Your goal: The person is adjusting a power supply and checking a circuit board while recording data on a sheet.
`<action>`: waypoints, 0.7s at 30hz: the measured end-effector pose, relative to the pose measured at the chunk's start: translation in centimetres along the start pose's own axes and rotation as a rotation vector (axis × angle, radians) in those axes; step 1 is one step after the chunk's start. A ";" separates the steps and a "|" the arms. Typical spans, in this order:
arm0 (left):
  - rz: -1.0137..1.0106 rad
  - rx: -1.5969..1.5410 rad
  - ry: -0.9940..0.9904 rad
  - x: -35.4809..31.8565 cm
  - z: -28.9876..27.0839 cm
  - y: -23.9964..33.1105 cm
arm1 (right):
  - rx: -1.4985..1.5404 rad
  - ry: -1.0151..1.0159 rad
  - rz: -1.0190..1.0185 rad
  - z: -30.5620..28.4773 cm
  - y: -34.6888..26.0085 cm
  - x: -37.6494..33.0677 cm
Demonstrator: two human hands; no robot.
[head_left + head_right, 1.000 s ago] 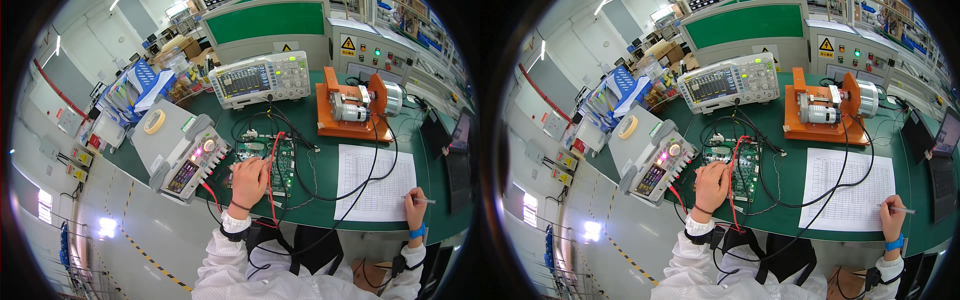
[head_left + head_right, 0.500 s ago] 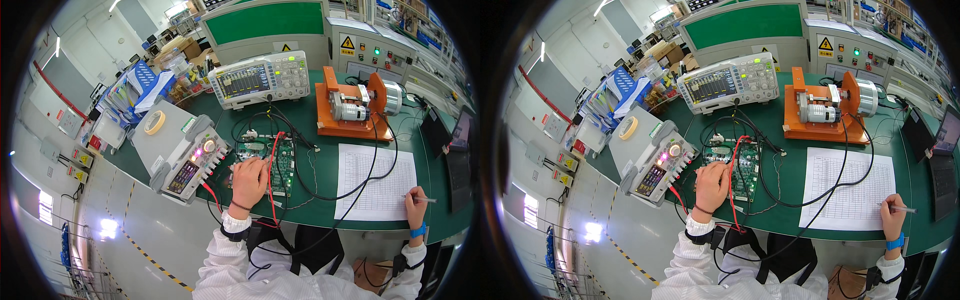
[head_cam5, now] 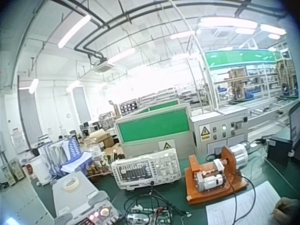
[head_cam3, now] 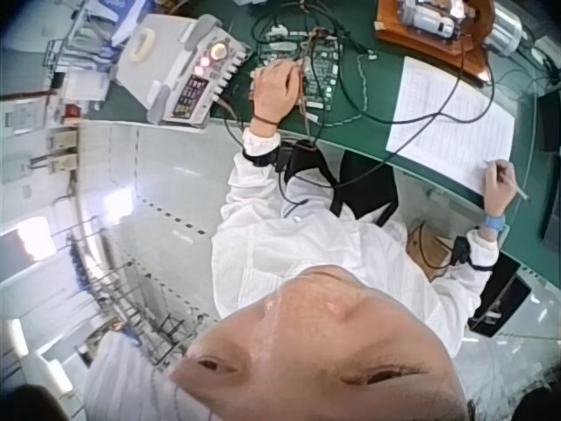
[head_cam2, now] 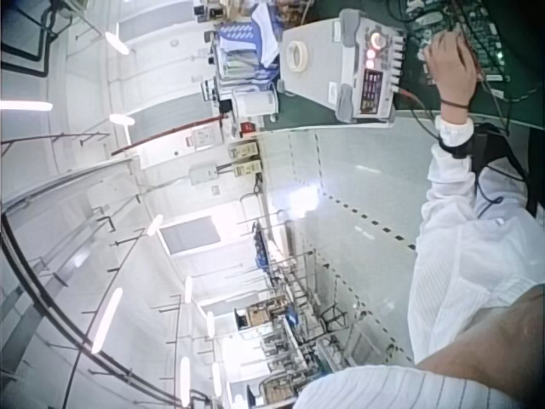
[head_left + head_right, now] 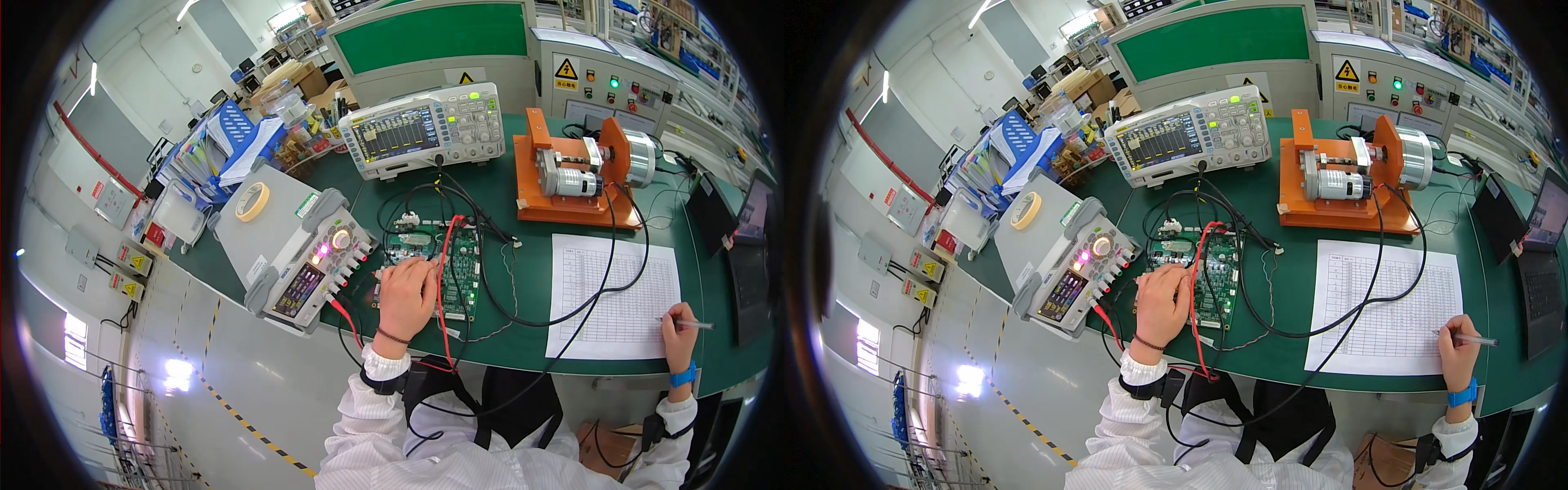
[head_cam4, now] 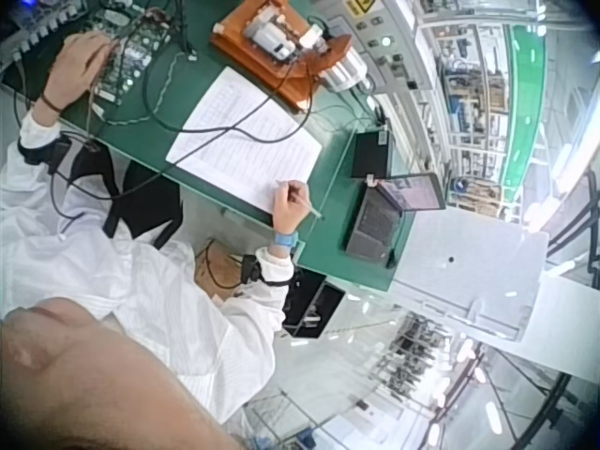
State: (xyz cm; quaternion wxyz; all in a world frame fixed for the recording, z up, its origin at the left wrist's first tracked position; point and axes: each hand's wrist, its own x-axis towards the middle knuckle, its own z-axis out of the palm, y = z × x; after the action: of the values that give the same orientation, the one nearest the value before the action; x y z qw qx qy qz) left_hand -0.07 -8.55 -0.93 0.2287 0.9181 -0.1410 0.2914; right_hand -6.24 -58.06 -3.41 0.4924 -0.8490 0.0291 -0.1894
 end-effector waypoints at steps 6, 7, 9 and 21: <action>-0.004 -0.011 0.012 -0.1 0.0 0.0 | -0.004 0.001 -0.013 -0.1 0.5 0.1; -0.005 -0.008 0.011 -0.1 -0.1 0.1 | -0.003 0.001 -0.012 -0.1 0.5 0.1; -0.005 -0.007 0.009 0.0 -0.1 0.1 | -0.004 -0.001 -0.002 -0.1 0.2 0.0; -0.002 -0.009 0.004 0.1 -0.1 0.1 | -0.043 0.010 -0.027 -0.1 0.1 0.1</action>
State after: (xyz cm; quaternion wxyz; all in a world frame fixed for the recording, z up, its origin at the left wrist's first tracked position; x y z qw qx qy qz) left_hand -0.08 -8.57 -0.73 0.2334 0.9167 -0.1409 0.2922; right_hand -6.16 -58.16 -3.42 0.4713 -0.8587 0.0241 -0.1997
